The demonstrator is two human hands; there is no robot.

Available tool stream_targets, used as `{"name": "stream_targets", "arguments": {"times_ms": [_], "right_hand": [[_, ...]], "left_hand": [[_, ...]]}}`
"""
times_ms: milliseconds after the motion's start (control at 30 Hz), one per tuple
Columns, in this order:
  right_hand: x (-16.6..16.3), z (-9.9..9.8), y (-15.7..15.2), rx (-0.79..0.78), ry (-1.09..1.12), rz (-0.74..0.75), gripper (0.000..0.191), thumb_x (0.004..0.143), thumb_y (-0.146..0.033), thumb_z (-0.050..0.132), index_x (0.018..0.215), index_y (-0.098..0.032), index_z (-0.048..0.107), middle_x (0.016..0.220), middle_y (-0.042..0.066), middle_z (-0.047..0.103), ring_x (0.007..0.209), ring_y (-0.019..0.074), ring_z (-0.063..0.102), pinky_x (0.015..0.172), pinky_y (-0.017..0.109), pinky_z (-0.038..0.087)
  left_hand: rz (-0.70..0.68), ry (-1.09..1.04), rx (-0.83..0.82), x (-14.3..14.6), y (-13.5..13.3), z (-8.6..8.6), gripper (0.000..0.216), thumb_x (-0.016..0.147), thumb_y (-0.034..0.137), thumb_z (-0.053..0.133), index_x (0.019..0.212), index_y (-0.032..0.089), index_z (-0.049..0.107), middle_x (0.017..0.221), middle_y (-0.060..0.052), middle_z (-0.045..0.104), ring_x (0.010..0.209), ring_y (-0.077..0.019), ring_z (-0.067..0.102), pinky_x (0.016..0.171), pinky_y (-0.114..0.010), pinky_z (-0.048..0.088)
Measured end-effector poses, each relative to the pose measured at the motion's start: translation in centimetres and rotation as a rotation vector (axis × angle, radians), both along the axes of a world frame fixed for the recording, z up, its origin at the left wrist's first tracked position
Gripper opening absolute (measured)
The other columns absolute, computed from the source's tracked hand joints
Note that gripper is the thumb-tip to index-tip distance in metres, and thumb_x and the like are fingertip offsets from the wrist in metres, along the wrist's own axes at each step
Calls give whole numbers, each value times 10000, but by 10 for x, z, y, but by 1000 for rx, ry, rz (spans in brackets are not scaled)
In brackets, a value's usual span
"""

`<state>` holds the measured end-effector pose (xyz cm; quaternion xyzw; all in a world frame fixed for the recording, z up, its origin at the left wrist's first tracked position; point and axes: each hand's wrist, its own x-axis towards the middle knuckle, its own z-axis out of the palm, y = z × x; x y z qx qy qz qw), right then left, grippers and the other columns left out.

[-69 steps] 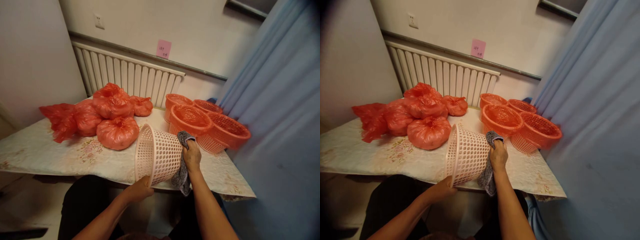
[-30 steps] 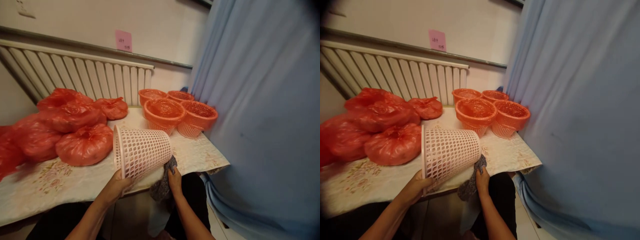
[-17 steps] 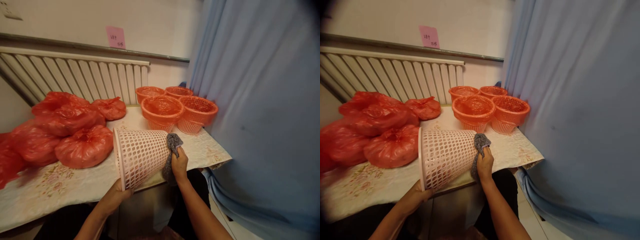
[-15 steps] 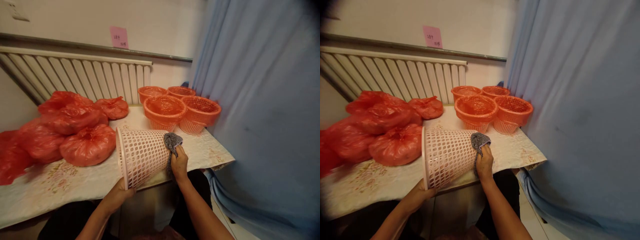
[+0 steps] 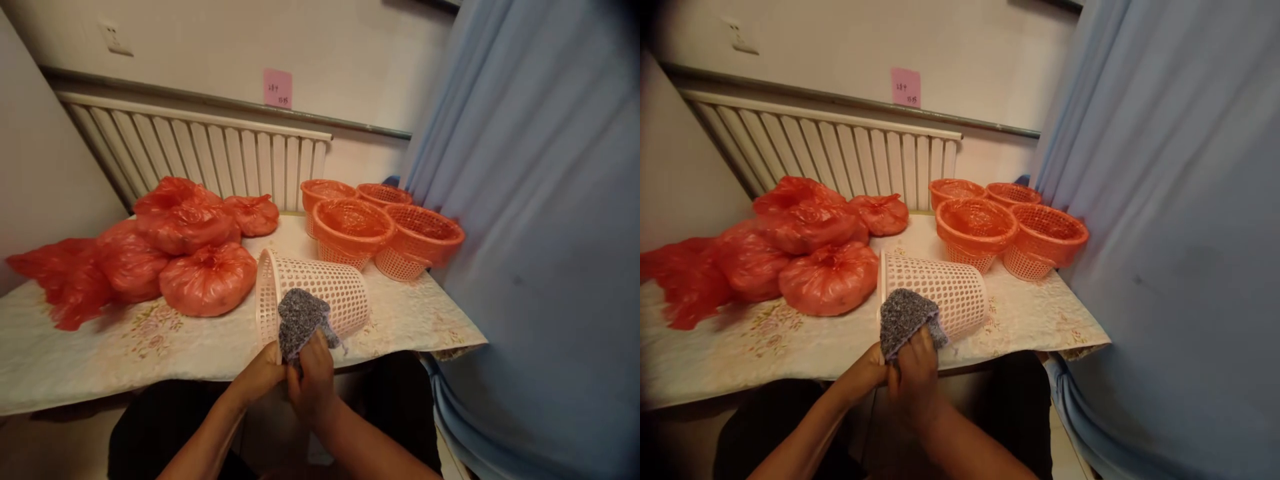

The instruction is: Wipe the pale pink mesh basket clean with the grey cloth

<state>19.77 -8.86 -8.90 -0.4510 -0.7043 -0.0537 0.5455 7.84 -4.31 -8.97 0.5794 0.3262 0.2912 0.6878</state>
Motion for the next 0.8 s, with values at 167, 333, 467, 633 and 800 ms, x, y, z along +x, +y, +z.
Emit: {"name": "stream_targets", "arguments": {"times_ms": [167, 333, 467, 633, 800], "right_hand": [[8, 33, 28, -12, -68, 64, 465, 712, -33, 387, 1128, -163, 548, 1101, 111, 603, 1178, 258, 491, 1021, 498, 411], [14, 75, 53, -131, -54, 84, 449, 729, -33, 414, 1128, -163, 576, 1093, 96, 613, 1104, 234, 529, 996, 421, 429], [13, 78, 55, -164, -44, 58, 432, 726, -32, 430, 1099, -169, 599, 1030, 87, 622, 1058, 234, 543, 966, 406, 439], [14, 64, 40, -146, -41, 57, 411, 726, -35, 434, 1071, -177, 607, 1040, 90, 619, 1061, 243, 539, 952, 415, 444], [23, 55, 29, -102, -66, 83, 434, 718, -19, 429, 1087, -174, 598, 1083, 94, 627, 1103, 243, 529, 987, 430, 427]], "left_hand": [[-3, -20, 97, -1, 0, 0, 393, 645, 118, 592, 1033, 131, 653, 805, -15, 692, 719, -173, 584, 699, -289, 491], [-47, -12, 178, -3, -5, -15, 450, 683, 97, 570, 1126, 141, 637, 972, -38, 711, 899, -227, 617, 915, -374, 458], [-64, -2, 235, -5, -7, -20, 427, 705, 88, 564, 1124, 136, 634, 1000, -48, 704, 1018, -248, 601, 1003, -391, 399], [16, -113, 164, 3, -6, 14, 433, 685, 107, 597, 1115, 158, 576, 913, -20, 680, 861, -197, 619, 834, -320, 477], [131, -225, 5, 15, -9, 33, 365, 614, 83, 567, 970, 151, 600, 788, -1, 673, 750, -168, 614, 711, -269, 479]]}}
